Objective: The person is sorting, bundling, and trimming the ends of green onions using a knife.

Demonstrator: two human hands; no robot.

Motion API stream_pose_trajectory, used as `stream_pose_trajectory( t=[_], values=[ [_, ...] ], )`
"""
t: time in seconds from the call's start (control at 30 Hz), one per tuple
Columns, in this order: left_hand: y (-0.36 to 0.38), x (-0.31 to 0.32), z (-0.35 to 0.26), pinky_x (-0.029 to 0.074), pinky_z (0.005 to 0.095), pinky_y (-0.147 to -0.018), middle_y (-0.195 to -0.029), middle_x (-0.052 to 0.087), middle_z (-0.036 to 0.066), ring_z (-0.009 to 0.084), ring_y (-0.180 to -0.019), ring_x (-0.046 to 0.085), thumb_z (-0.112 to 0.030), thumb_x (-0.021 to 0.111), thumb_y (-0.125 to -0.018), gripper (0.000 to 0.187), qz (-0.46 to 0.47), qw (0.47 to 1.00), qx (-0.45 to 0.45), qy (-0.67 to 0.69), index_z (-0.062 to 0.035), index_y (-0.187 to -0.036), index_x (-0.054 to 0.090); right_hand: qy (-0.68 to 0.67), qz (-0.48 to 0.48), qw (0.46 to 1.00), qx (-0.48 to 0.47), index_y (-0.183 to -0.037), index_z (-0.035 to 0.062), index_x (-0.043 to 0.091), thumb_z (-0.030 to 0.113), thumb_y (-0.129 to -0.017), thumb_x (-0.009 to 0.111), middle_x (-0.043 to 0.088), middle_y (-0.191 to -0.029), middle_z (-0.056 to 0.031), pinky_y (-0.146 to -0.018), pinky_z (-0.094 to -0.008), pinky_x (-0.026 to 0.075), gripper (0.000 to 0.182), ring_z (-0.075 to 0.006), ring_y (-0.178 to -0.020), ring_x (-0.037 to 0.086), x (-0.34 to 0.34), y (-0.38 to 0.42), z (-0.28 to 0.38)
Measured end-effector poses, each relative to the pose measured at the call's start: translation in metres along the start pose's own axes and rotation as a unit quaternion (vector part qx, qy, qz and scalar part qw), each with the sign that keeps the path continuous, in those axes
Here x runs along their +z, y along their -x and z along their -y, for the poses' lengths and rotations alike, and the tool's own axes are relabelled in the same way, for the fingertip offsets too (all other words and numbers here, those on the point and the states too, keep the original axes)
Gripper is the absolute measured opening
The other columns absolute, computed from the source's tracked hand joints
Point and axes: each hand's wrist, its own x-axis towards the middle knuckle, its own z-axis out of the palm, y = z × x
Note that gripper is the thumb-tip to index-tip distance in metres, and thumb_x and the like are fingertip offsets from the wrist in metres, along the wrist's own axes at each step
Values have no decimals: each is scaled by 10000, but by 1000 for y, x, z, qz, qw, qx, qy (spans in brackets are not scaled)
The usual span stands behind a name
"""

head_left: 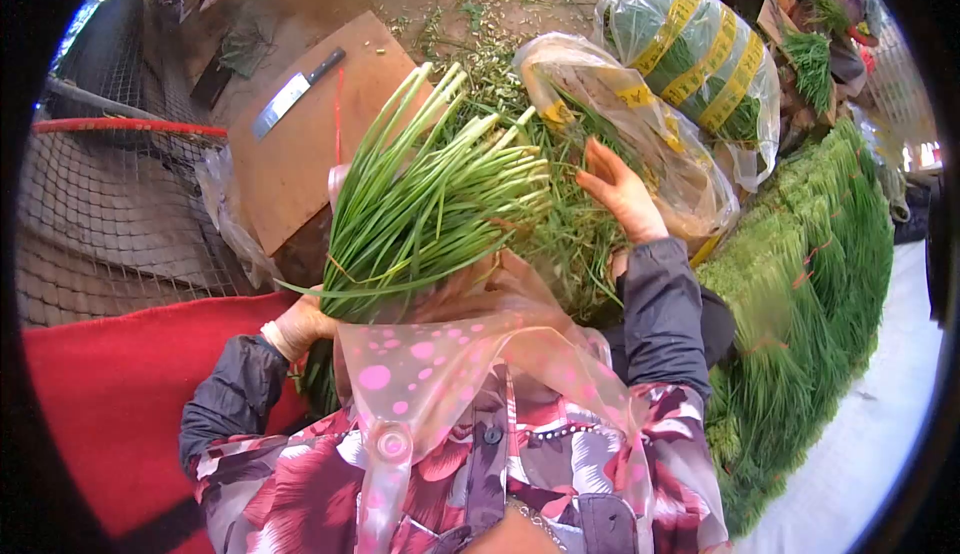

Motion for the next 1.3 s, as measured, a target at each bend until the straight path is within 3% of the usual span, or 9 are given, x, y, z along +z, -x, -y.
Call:
stream_pose_trajectory(
  t=[0.17, 0.3, 0.5, 0.6, 0.8, 0.97, 1.07, 1.17, 1.3],
  values=[
    [-10, 16, 8, 471, 320, -916, -1180, 625, 49, 144, -1012, 589, -60, 814, -674, 635, -4, 999, 5, 53, -32, -1256, 560, 201, 58, 977, -41, -997, 55, 691, 345, -828, 700, 701, -888, -92, -770, -346, 503, 336, -217, -841, 664, 46, -41, 5],
    [-6, 20, 16, 474, 323, -917, -1199, 612, 53, 152, -1034, 583, -52, 814, -678, 654, -6, 994, 1, 110, -34, -1274, 543, -118, -230, 964, 65, -885, 72, 697, 269, -910, 632, 624, -681, 2, -534, -262, 442, 209, -85, -553, 522, -29, -49, -38],
    [-21, 14, 32, 537, 298, -769, -1104, 648, 87, 146, -932, 630, 18, 758, -704, 592, -2, 995, -15, 99, -4, -1255, 544, 150, 46, 986, -55, -1212, 31, 618, 325, -743, 768, 680, -1108, -132, -970, -326, 445, 573, -234, -1068, 631, 11, 3, 41],
    [-18, 35, 12, 547, 271, -670, -1024, 667, 105, 150, -779, 652, 47, 713, -719, 529, -24, 985, -55, 162, 5, -1221, 552, 286, 153, 943, -70, -1047, 115, 681, 480, -784, 679, 688, -922, -161, -826, -412, 508, 450, -329, -904, 654, 89, 8, 35],
    [-22, 36, 13, 543, 263, -672, -992, 667, 71, 146, -778, 651, 9, 734, -715, 506, -8, 989, -50, 142, -7, -1195, 577, 157, 61, 983, -78, -905, 54, 648, 130, -869, 615, 685, -835, -127, -711, -317, 527, 91, -250, -794, 681, 98, 7, 9],
    [-17, 25, 23, 534, 268, -731, -1013, 666, 58, 132, -855, 642, -21, 730, -727, 513, 4, 988, -48, 143, -10, -1217, 576, 334, -157, 921, -122, -805, 62, 573, 227, -910, 482, 634, -743, -190, -571, -496, 506, 215, -403, -697, 630, 19, -40, -65],
    [-9, 26, 9, 535, 273, -741, -1053, 662, 69, 132, -878, 640, -41, 727, -731, 529, 13, 989, -49, 142, -11, -1234, 566, 325, -137, 918, 181, -1063, 76, 637, 291, -872, 554, 666, -961, -207, -750, -451, 526, 299, -357, -925, 645, -79, -39, -121],
    [-13, 17, 24, 537, 274, -746, -1088, 654, 77, 138, -894, 638, -51, 734, -720, 562, 20, 985, -79, 153, -13, -1250, 551, 539, 183, 794, 215, -1218, 94, 597, 424, -833, 622, 644, -1106, -207, -826, -422, 501, 508, -336, -1035, 623, -85, -16, -109],
    [-18, 30, 23, 542, 281, -754, -1097, 651, 83, 145, -900, 638, -39, 749, -700, 608, 10, 976, -50, 211, -17, -1268, 532, 95, 151, 980, 91, -1316, 34, 519, 408, -861, 632, 701, -944, -115, -714, -297, 513, 599, -165, -782, 676, 6, -11, 26]
  ],
)
